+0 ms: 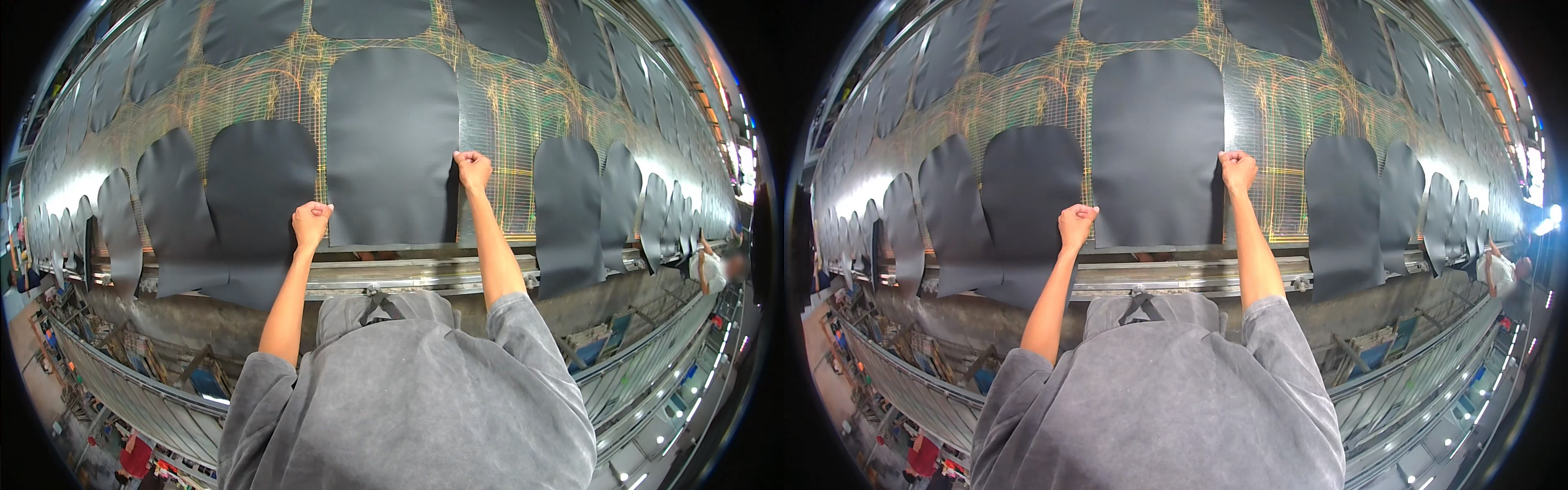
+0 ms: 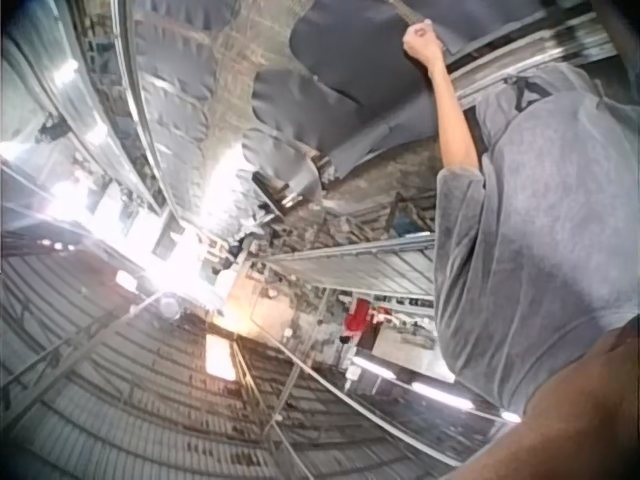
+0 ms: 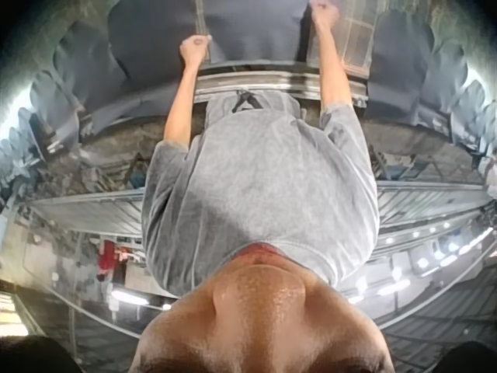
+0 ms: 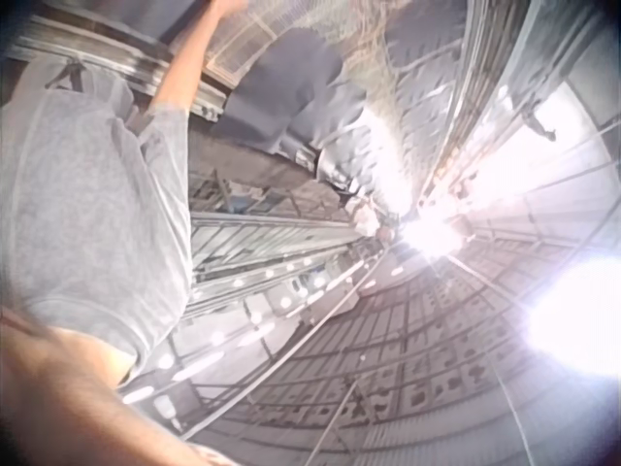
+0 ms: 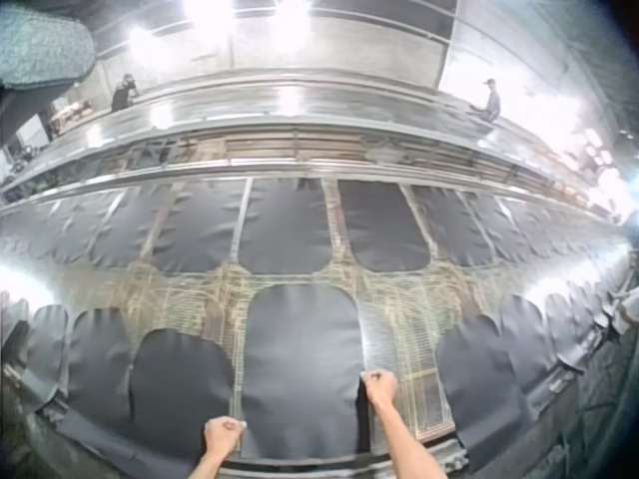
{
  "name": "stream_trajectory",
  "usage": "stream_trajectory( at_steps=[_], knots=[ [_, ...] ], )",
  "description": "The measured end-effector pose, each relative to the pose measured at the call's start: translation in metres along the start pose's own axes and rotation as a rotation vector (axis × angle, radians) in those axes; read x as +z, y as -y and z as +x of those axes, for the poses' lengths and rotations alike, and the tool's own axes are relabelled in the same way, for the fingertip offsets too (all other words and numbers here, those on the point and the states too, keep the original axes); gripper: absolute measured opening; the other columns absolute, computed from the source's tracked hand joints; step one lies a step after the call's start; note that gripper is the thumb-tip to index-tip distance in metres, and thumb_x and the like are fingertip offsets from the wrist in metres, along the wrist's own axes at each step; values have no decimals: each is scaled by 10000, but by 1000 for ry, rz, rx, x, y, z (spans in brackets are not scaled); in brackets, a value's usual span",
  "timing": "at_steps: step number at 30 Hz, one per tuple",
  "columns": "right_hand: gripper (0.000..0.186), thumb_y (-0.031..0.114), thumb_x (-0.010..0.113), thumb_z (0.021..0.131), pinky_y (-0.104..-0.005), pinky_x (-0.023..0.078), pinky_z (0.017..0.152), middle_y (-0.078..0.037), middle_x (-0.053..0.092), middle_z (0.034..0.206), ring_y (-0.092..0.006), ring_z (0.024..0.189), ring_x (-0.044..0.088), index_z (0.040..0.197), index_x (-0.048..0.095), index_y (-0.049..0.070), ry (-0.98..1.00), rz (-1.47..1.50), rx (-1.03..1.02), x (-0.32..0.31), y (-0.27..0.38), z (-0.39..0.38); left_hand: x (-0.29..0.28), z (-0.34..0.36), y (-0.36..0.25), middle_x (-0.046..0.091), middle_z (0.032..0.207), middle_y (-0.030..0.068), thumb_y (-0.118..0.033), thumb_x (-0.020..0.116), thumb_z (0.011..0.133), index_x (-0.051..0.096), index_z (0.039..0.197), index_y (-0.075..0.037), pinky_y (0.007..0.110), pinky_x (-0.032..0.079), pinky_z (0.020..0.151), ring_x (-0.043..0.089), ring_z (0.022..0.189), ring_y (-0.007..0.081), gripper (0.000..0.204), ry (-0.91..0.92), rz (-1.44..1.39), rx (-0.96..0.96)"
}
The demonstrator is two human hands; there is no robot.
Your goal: The person places black rectangular panels onto a large curved grid structure, smoothing them down by hand to ensure they adhere to the surface. The task is performed in a repetitive sequence along a metal walkway inside a large industrial facility.
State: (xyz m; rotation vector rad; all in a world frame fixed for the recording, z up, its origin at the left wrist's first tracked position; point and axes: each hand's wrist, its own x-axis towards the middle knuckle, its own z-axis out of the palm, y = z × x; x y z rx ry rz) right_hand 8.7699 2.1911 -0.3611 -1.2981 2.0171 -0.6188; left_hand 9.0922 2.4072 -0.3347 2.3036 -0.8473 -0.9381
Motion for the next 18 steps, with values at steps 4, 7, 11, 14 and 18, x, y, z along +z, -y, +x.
stream_trajectory(
  at_steps=[4, 7, 11, 14, 18],
  knots=[
    [237, 265, 798, 752, -281, 466, 602, 14, 604, 587, -96, 562, 550, 784, 743, 37, -6, -15, -33, 0, -1, 0, 1, 1, 3, 716, 721, 63, -276, 795, 790, 744, 817, -40, 301, 520, 666, 670, 651, 152, 243, -1, -7, -2],
    [221, 261, 800, 755, -323, 494, 636, -21, 636, 610, -144, 586, 597, 778, 745, 48, -13, -34, -12, 1, 0, -1, 3, 0, 4, 710, 707, 59, -271, 795, 789, 744, 816, -42, 299, 518, 657, 665, 641, 146, 236, -16, -16, -8],
    [219, 269, 802, 755, -345, 505, 653, -33, 645, 614, -164, 593, 612, 768, 742, 59, 15, -45, -5, 0, -2, 4, 2, 2, 6, 706, 696, 56, -264, 798, 787, 743, 817, -43, 297, 516, 645, 660, 630, 142, 230, -23, -21, 42],
    [221, 277, 804, 754, -350, 502, 657, -25, 631, 601, -163, 588, 602, 759, 740, 65, 33, -44, -7, -2, -3, 4, 1, 3, 6, 727, 736, 87, -240, 795, 778, 745, 813, -46, 323, 529, 668, 692, 657, 197, 204, -1, -7, 8],
    [211, 275, 802, 757, -347, 500, 658, -17, 620, 592, -155, 583, 596, 757, 743, 73, 26, -49, 1, -2, -1, 5, -2, 3, 4, 726, 735, 81, -245, 791, 779, 747, 812, -48, 324, 528, 668, 686, 651, 197, 204, 29, -34, -22]
  ],
)
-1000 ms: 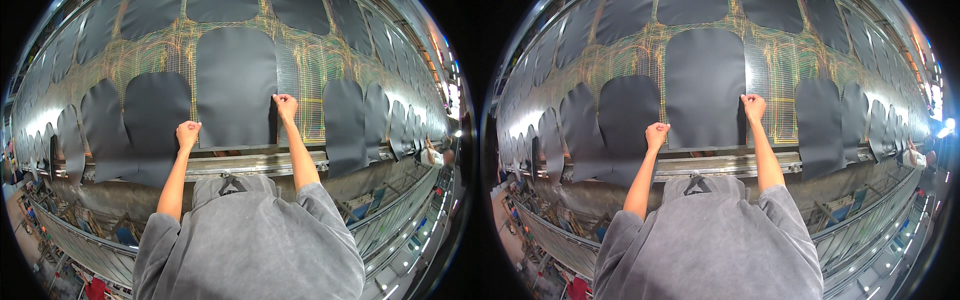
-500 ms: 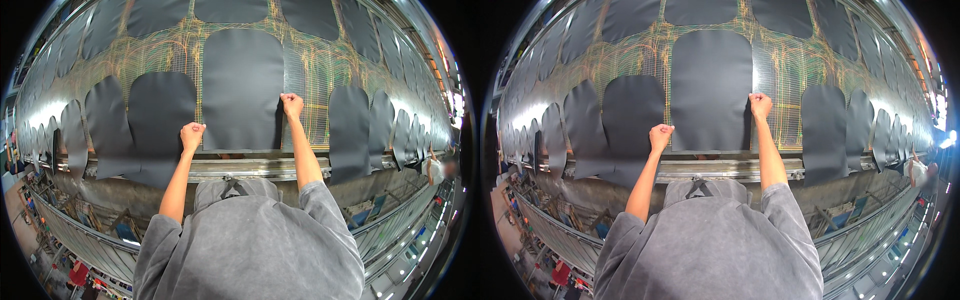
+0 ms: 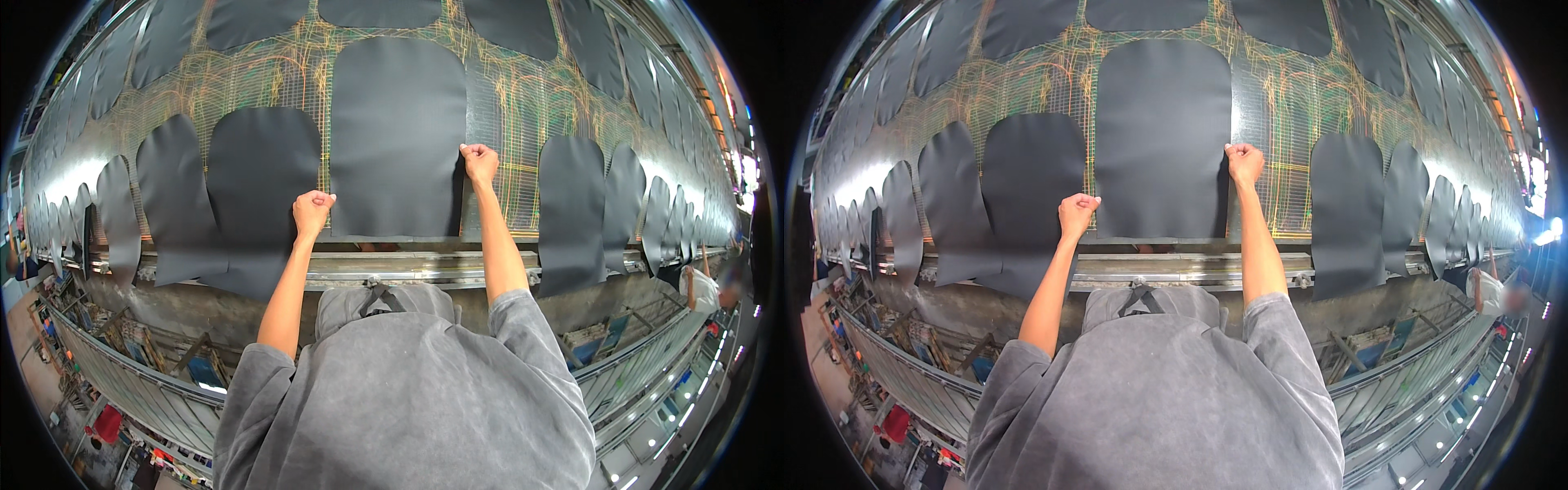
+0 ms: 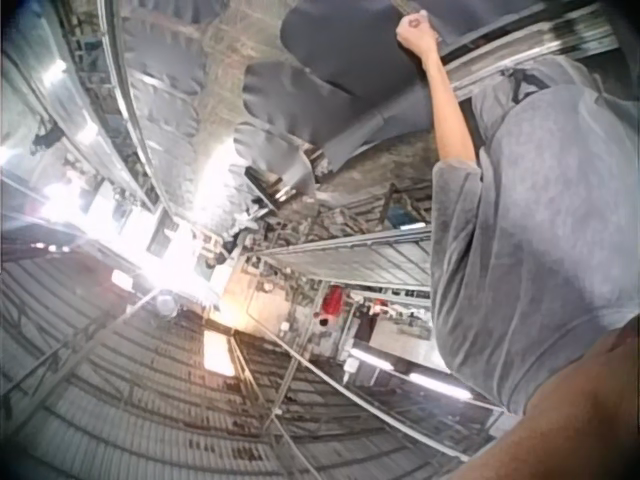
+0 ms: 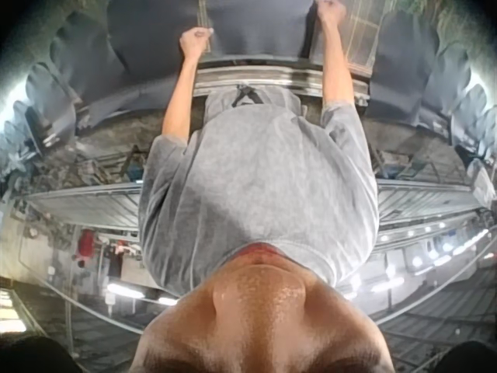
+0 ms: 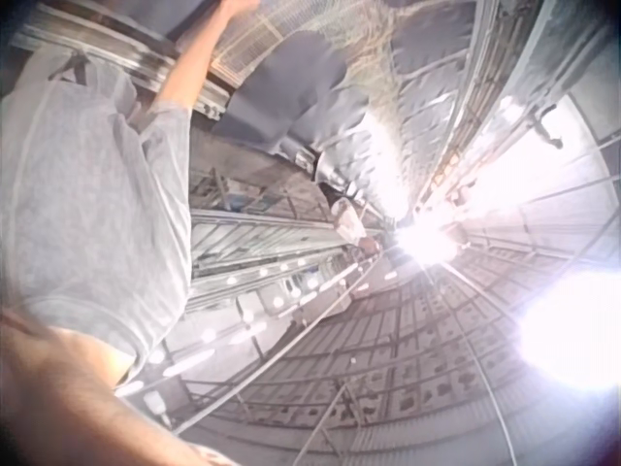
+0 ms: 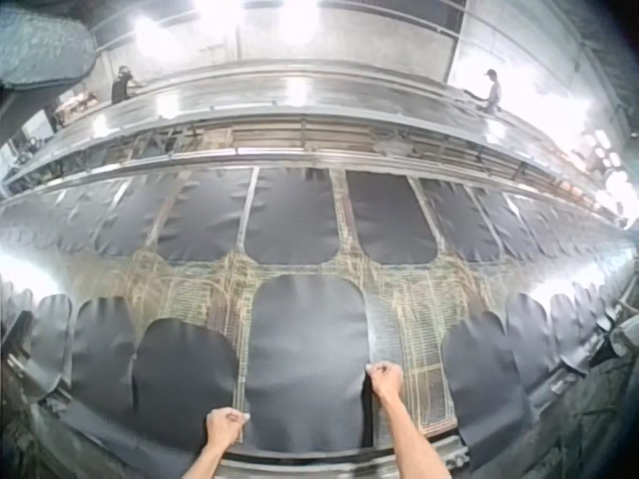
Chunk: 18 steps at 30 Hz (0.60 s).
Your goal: The person places black rectangular panels onto a large curved grid structure, smoothing them down by hand to ensure they adhere to the surface. The task is performed in a repetitive sequence along a metal walkway inside a large industrial facility.
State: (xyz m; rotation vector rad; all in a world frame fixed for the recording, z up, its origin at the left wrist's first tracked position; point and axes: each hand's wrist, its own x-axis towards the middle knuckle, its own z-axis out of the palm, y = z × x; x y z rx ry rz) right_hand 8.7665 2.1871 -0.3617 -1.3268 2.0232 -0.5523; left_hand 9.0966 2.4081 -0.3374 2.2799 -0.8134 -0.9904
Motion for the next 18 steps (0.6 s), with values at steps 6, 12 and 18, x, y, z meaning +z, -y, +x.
stream_trajectory(
  at_steps=[6, 12, 18],
  knots=[
    [232, 270, 807, 761, -297, 469, 603, 13, 593, 577, -103, 553, 544, 752, 736, 49, -13, 1, -33, -1, 1, -2, 2, 2, 5, 715, 716, 61, -274, 801, 780, 745, 812, -34, 287, 517, 643, 664, 642, 137, 248, -6, 23, 54],
    [228, 269, 800, 762, -329, 490, 619, -13, 611, 579, -135, 564, 583, 752, 735, 50, -6, -3, -45, 2, -4, 2, 4, 3, 7, 725, 730, 71, -283, 814, 756, 760, 835, -42, 296, 528, 664, 679, 659, 150, 259, -27, 14, 32],
    [251, 285, 793, 775, -318, 478, 601, -9, 619, 598, -129, 564, 579, 770, 739, 40, 32, -25, -77, -2, -10, 7, 0, -1, 0, 725, 722, 82, -241, 818, 750, 760, 786, -64, 317, 530, 653, 695, 653, 192, 190, -29, 5, 56]
  ],
)
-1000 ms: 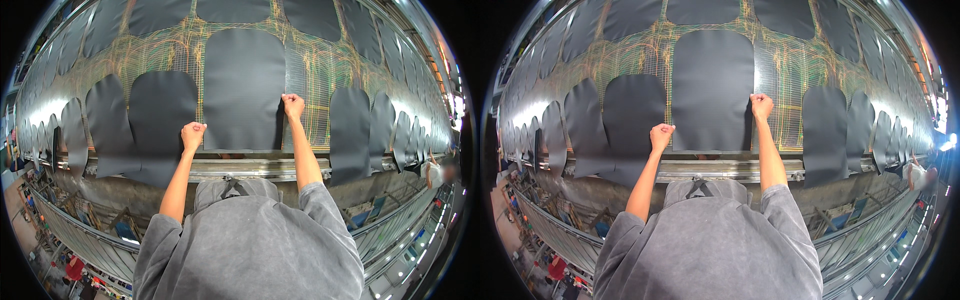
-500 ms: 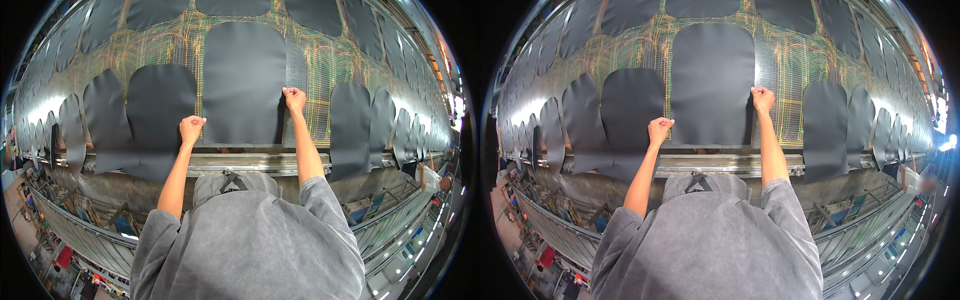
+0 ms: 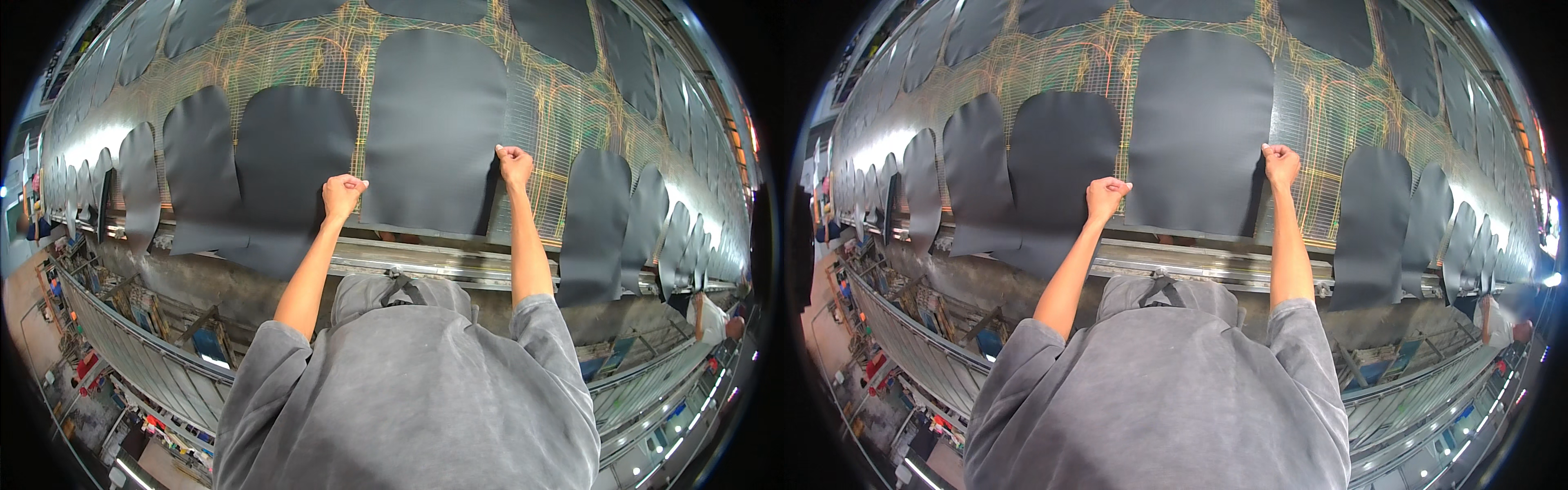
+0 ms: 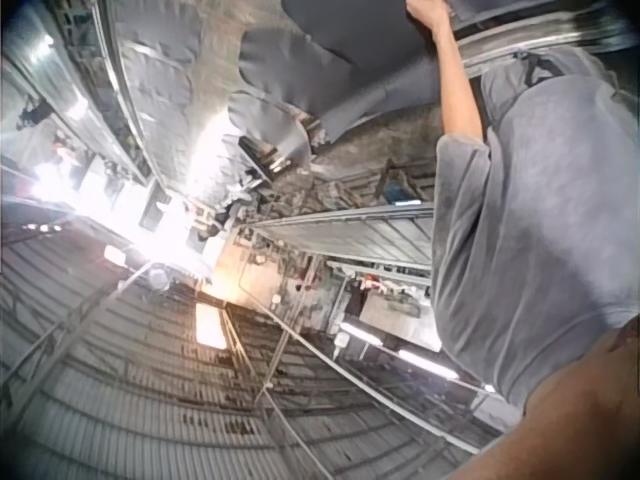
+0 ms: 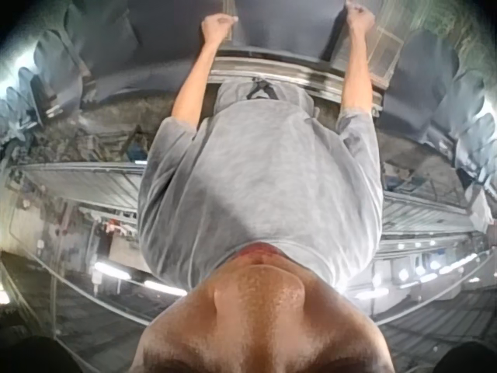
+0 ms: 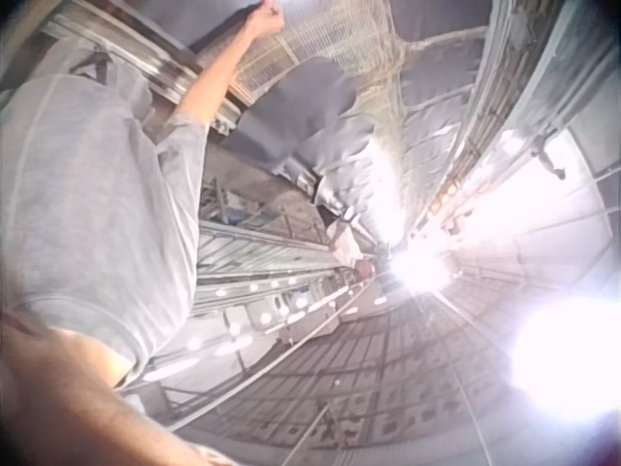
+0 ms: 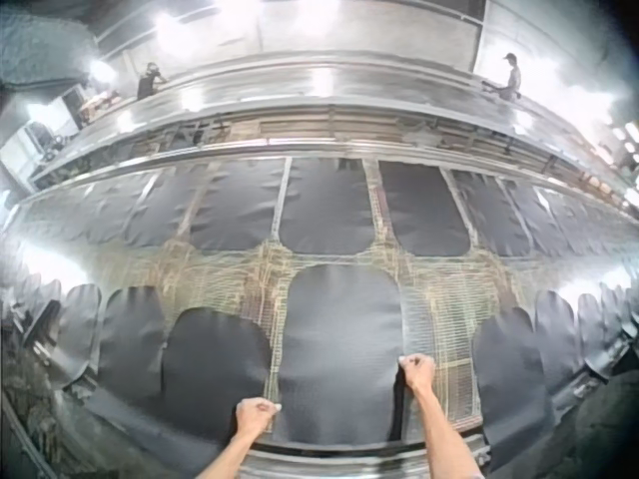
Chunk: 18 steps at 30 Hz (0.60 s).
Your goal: The person places black rectangular panels onto a large curved grid structure, smoothing them down by hand to ensure they adhere to the surface. The task is performed in a repetitive sequence along a metal walkway inside a large industrial facility.
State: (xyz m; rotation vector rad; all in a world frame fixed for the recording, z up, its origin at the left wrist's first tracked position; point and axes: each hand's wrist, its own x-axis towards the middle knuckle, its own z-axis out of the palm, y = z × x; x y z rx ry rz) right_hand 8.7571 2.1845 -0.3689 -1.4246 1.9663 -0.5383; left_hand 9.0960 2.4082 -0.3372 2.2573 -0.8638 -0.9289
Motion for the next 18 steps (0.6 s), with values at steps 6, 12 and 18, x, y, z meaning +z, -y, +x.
stream_trajectory(
  at_steps=[6, 12, 18],
  knots=[
    [253, 284, 793, 779, -317, 475, 599, -6, 616, 595, -126, 564, 576, 787, 743, 36, -17, -8, -5, 1, 3, -4, -3, -2, -6, 731, 731, 75, -238, 812, 764, 764, 798, -63, 314, 530, 653, 690, 646, 184, 185, 22, 2, -54],
    [235, 280, 797, 775, -324, 483, 614, -5, 616, 595, -134, 571, 587, 781, 746, 50, -26, -12, 13, 1, 5, -6, -2, 2, -3, 737, 753, 80, -253, 801, 765, 766, 823, -65, 324, 539, 670, 703, 668, 204, 200, 14, 49, -43],
    [242, 296, 790, 778, -364, 498, 652, -46, 642, 641, -196, 620, 625, 796, 738, 61, -41, -55, 6, 2, 8, -9, 0, 1, -4, 712, 712, 74, -260, 796, 775, 741, 798, -55, 325, 524, 654, 685, 651, 190, 213, 27, 43, -44]
  ],
)
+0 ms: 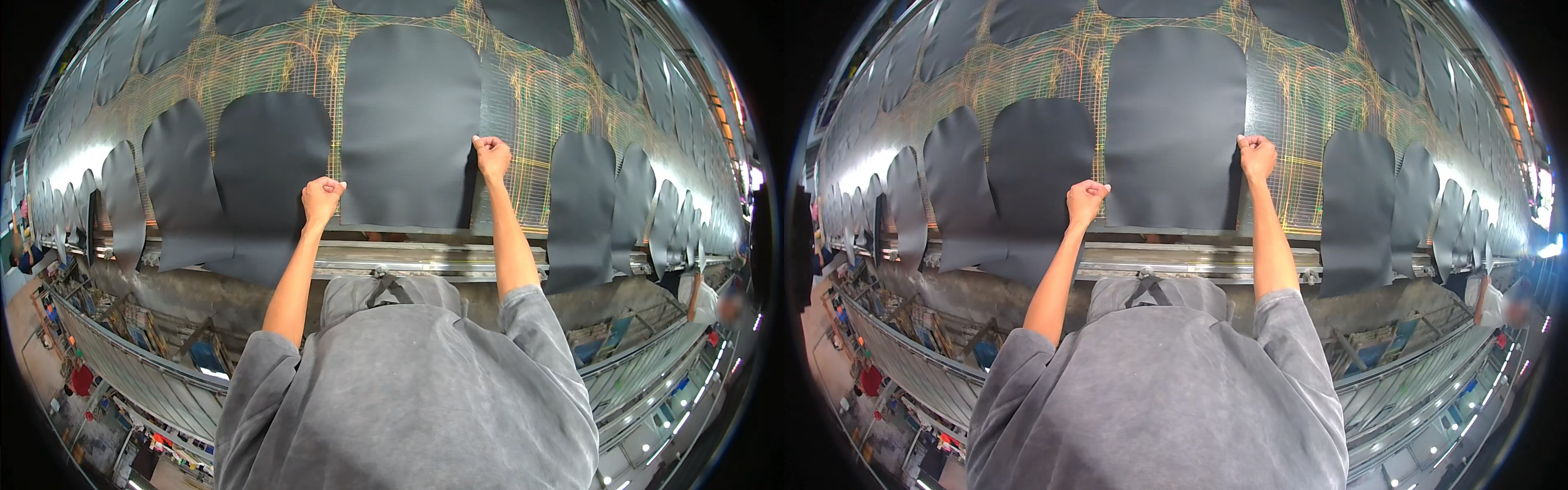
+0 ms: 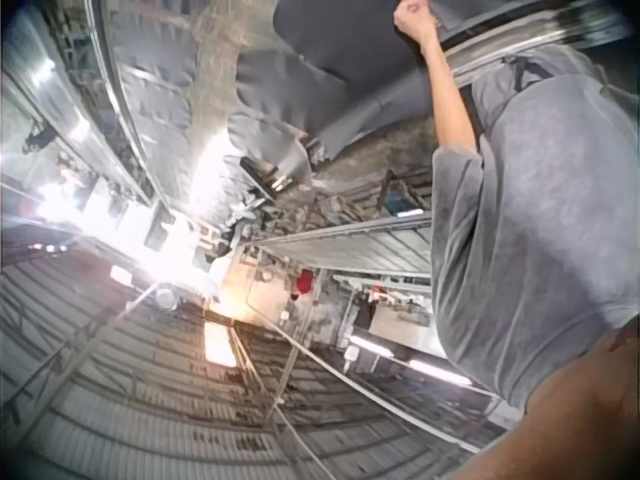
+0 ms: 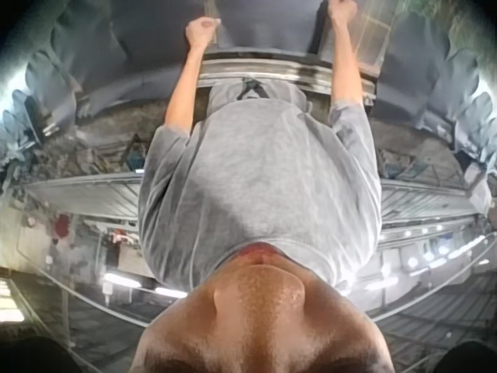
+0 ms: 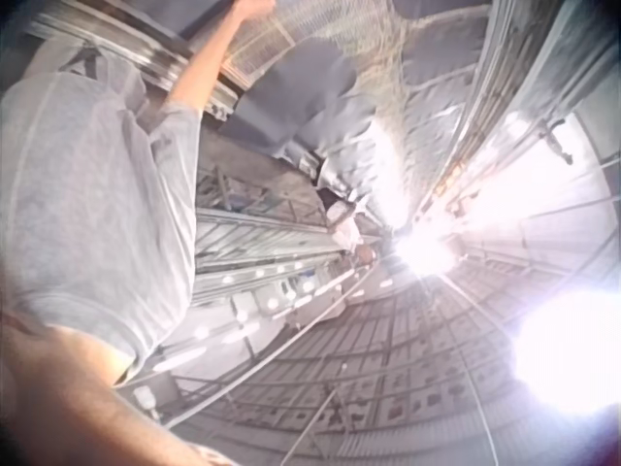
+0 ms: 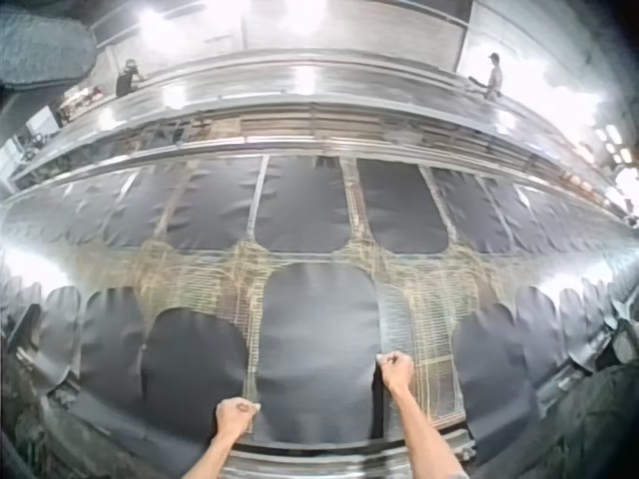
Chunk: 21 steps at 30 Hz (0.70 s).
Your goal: The person places black rectangular panels onto a large curved grid structure, smoothing them down by hand to ensure they adhere to the surface. The task is performed in a repetitive sequence along a metal walkway inside a large industrial facility.
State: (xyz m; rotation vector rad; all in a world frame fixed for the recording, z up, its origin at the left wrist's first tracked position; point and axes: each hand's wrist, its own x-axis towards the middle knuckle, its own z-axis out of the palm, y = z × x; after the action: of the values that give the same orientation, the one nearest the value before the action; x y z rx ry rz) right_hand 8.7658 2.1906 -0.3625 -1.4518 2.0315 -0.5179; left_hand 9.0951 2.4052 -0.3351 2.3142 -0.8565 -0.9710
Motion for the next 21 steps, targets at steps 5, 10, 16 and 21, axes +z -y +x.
stream_trajectory(
  at_steps=[5, 10, 16, 21],
  knots=[
    [319, 313, 755, 813, -424, 490, 672, -99, 625, 689, -299, 648, 624, 880, 607, 38, -44, -78, -95, -9, 6, -11, 0, -11, -11, 657, 700, 96, -186, 742, 821, 647, 801, -48, 410, 500, 638, 651, 658, 284, 168, -22, 108, 70],
    [234, 220, 638, 907, -484, 450, 702, -173, 600, 871, -388, 785, 596, 952, 517, 25, -9, -136, -487, -22, 24, -55, 14, -35, -37, 574, 1137, 161, -154, 739, 798, 511, 1099, -25, 441, 445, 867, 552, 1037, 356, 399, -228, 287, 361],
    [620, 331, 527, 959, -494, 188, 1192, -151, 337, 1557, -334, 1460, 264, 1482, 375, 33, 470, -391, -1079, -4, 13, -135, 77, -45, -45, 299, 1569, 175, -423, 543, 948, 325, 1494, -3, 527, 174, 1189, 232, 1467, 368, 723, 189, 422, 954],
    [666, 387, 463, 978, -542, 121, 1193, -144, 261, 1594, -353, 1486, 187, 1524, 300, 41, 457, -436, -920, 19, 7, -122, 89, -5, -70, 261, 1598, 122, -481, 480, 953, 329, 1512, -56, 572, 92, 1189, 180, 1489, 344, 719, 234, 539, 941]
  ],
)
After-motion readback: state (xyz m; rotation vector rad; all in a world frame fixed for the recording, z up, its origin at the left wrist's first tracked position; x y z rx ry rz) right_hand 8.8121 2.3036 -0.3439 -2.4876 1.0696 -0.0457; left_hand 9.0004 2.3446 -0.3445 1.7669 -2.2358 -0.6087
